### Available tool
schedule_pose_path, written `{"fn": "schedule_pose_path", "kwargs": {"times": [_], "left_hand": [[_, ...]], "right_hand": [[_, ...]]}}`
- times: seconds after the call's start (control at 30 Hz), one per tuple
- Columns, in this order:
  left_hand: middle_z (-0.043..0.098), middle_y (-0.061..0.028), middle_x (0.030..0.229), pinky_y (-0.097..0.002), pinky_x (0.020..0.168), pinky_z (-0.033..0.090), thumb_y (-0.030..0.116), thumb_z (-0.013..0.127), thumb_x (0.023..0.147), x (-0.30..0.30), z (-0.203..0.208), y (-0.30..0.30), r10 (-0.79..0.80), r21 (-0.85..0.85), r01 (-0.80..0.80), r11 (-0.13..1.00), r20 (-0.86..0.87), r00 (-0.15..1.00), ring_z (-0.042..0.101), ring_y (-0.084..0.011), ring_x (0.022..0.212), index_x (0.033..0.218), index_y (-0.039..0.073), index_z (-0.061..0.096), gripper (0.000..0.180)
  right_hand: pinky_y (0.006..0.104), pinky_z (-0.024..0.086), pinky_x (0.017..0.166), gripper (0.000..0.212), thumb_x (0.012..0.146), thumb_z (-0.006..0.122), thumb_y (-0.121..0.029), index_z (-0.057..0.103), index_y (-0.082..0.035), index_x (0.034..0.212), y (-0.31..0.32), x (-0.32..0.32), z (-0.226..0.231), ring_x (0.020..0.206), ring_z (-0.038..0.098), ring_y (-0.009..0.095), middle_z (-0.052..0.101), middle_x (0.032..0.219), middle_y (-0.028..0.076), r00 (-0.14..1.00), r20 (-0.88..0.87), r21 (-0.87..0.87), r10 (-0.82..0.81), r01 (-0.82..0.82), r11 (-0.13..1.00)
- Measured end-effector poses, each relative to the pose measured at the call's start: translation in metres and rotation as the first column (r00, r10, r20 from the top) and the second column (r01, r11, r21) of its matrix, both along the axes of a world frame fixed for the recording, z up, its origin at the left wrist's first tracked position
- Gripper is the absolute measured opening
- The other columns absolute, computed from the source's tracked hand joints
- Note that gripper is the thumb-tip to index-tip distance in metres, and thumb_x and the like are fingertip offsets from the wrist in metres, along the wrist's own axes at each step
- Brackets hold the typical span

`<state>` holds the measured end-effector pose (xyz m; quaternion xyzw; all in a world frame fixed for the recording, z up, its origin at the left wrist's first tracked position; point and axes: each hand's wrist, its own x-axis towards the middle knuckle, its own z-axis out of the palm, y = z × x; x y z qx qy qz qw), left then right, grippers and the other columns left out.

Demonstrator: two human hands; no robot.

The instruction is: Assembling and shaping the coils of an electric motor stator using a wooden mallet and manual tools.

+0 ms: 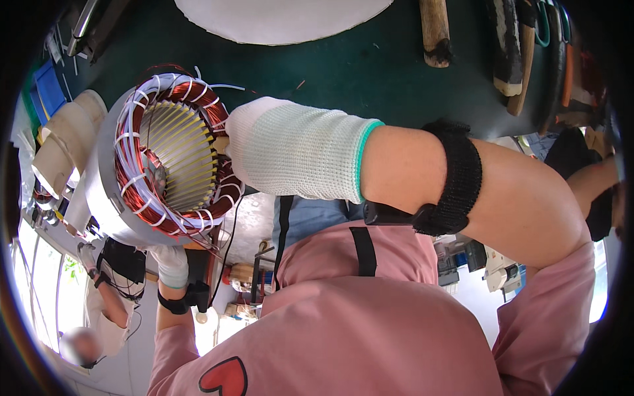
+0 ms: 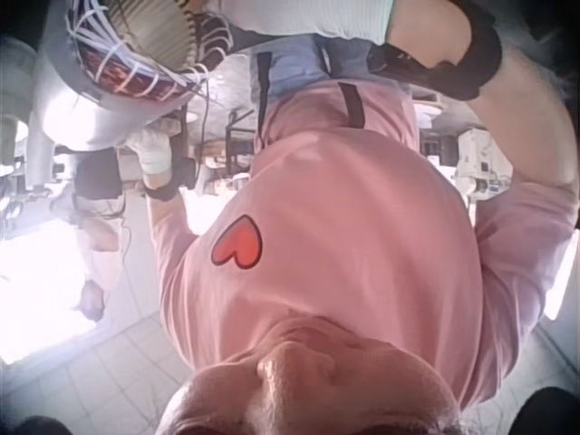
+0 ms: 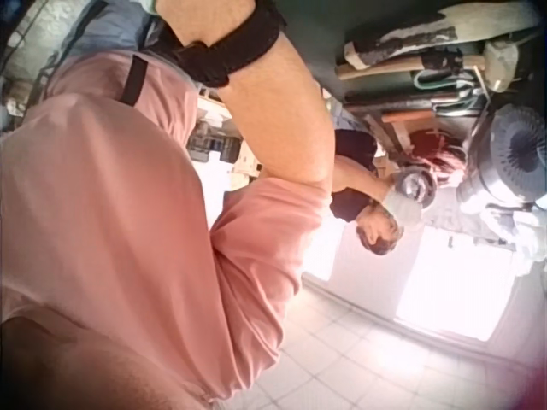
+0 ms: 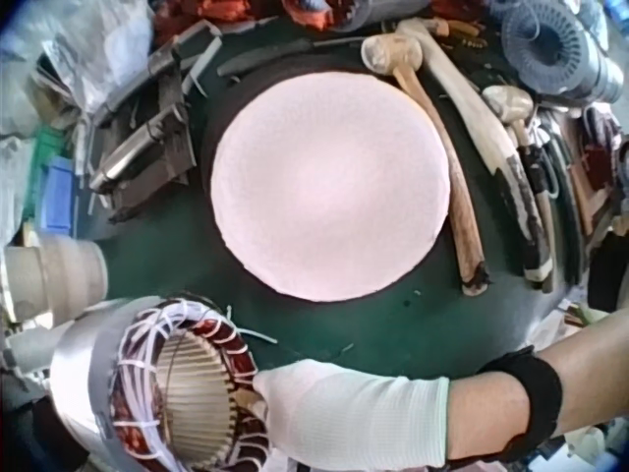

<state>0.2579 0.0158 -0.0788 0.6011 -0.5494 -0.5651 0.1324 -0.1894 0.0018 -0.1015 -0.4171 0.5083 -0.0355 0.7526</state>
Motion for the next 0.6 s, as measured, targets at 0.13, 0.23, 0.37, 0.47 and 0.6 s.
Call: {"fn": "schedule_pose_path", "kwargs": {"times": [0.13,0.23,0.37,0.47,0.6], "left_hand": [[0.043,-0.0085,0.158,-0.0495,0.12,0.033,0.047,0.05,0.104,0.001,-0.001,0.001,-0.01,0.003,0.01,1.0,0.006,1.0,0.043,-0.0266,0.143,0.163,0.015,0.027,0.071],[0.043,-0.0085,0.158,-0.0497,0.12,0.033,0.047,0.049,0.104,-0.001,0.0,-0.001,-0.002,-0.001,0.002,1.0,0.01,1.0,0.043,-0.0269,0.144,0.163,0.015,0.027,0.071],[0.043,-0.0085,0.158,-0.05,0.121,0.032,0.048,0.048,0.104,-0.004,-0.001,-0.01,0.013,-0.026,-0.013,1.0,0.005,1.0,0.042,-0.0271,0.144,0.163,0.014,0.027,0.072],[0.043,-0.0086,0.158,-0.0502,0.121,0.032,0.049,0.048,0.104,-0.006,-0.007,-0.021,0.017,-0.04,-0.018,0.999,-0.012,1.0,0.042,-0.0274,0.145,0.163,0.014,0.027,0.072],[0.042,-0.0086,0.159,-0.0505,0.121,0.031,0.05,0.047,0.104,-0.005,-0.007,-0.024,0.028,-0.06,-0.029,0.998,-0.015,0.999,0.041,-0.0277,0.145,0.163,0.014,0.027,0.072]], "right_hand": [[0.0439,0.056,0.07,0.029,0.106,0.054,-0.026,0.07,-0.001,0.107,-0.003,-0.004,0.002,0.075,0.07,0.037,0.069,0.082,0.022,0.998,0.027,0.008,-0.062,0.062,0.998],[0.0432,0.054,0.065,0.026,0.107,0.054,-0.023,0.067,-0.001,0.111,-0.003,-0.007,0.001,0.069,0.068,0.036,0.067,0.077,0.022,0.997,0.043,0.044,-0.057,0.055,0.998],[0.0438,0.055,0.065,0.026,0.108,0.052,-0.022,0.066,-0.001,0.112,0.001,-0.005,0.001,0.07,0.069,0.036,0.067,0.077,0.021,0.996,0.0,0.005,-0.09,0.09,0.996],[0.0442,0.055,0.069,0.027,0.108,0.052,-0.023,0.067,-0.001,0.113,0.009,0.002,-0.006,0.074,0.07,0.037,0.068,0.08,0.022,0.998,-0.03,-0.106,-0.055,0.051,0.993],[0.0451,0.056,0.073,0.028,0.108,0.053,-0.024,0.066,-0.001,0.115,0.008,0.005,-0.004,0.079,0.071,0.038,0.069,0.084,0.023,0.994,-0.02,-0.167,-0.105,0.1,0.981]]}}
